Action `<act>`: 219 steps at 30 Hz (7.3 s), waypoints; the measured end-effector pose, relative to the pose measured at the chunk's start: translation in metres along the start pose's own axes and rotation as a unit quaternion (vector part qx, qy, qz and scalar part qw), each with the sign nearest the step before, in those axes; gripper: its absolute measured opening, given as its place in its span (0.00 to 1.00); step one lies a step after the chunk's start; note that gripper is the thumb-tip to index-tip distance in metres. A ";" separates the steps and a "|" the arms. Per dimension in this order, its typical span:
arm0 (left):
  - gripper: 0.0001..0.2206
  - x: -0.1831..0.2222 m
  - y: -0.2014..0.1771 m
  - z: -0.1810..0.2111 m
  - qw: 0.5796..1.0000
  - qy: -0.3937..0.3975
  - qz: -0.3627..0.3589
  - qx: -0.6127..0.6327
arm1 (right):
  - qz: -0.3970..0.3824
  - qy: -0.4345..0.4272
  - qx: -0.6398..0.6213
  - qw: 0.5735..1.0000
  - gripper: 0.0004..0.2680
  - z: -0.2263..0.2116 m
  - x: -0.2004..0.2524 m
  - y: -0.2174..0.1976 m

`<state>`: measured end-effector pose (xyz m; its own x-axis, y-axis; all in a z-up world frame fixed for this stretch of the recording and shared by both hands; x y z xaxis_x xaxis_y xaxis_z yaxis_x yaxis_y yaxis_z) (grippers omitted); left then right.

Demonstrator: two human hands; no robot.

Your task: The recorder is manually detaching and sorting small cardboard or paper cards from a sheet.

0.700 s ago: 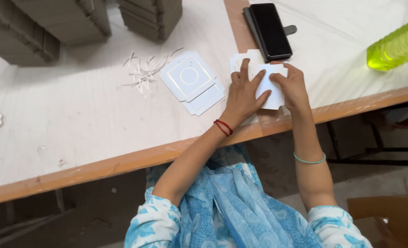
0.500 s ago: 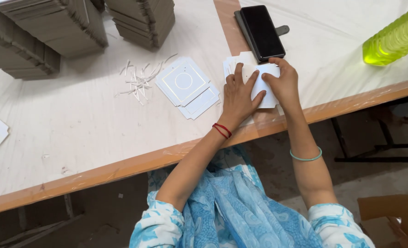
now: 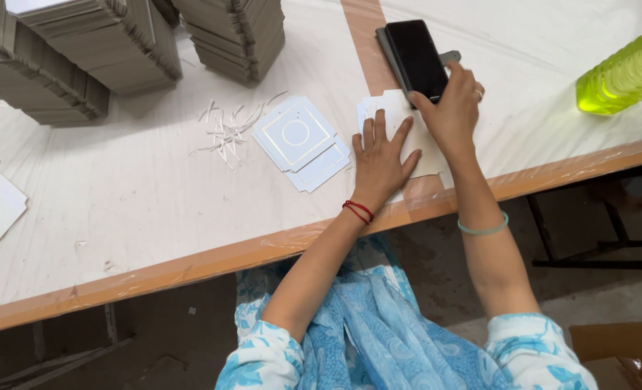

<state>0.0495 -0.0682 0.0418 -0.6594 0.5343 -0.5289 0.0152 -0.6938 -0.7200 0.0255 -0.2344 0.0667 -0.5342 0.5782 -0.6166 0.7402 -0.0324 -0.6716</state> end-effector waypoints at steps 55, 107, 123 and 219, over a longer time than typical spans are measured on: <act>0.29 0.040 -0.133 -0.174 0.986 -0.144 0.079 -0.022 | -0.165 -0.017 -0.051 0.985 0.34 -0.216 0.065 0.082; 0.20 0.124 -0.219 -0.293 0.624 -0.328 0.647 0.291 | -0.231 -0.147 -0.342 0.899 0.09 -0.313 0.054 0.116; 0.15 0.122 -0.215 -0.303 0.615 -0.356 0.648 0.274 | -0.261 -0.224 -0.274 0.898 0.04 -0.346 0.081 0.130; 0.15 0.104 -0.250 -0.259 0.744 -0.244 0.618 0.065 | -0.043 -0.019 -0.633 0.773 0.04 -0.283 0.048 0.108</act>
<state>0.1715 0.2857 0.0504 -0.3969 -0.7685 -0.5018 0.7858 -0.5671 0.2469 0.1955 0.0209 0.0808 -0.5978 0.5084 -0.6198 0.4946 0.8424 0.2139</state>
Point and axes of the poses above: each hand's wrist, its own x-axis away from the middle knuckle, its own y-axis out of the palm, z = x × y, the point moved 10 cm from there along -x, towards the middle knuckle, and after that the axes turned 11 degrees about z, right-handed, at the moved point
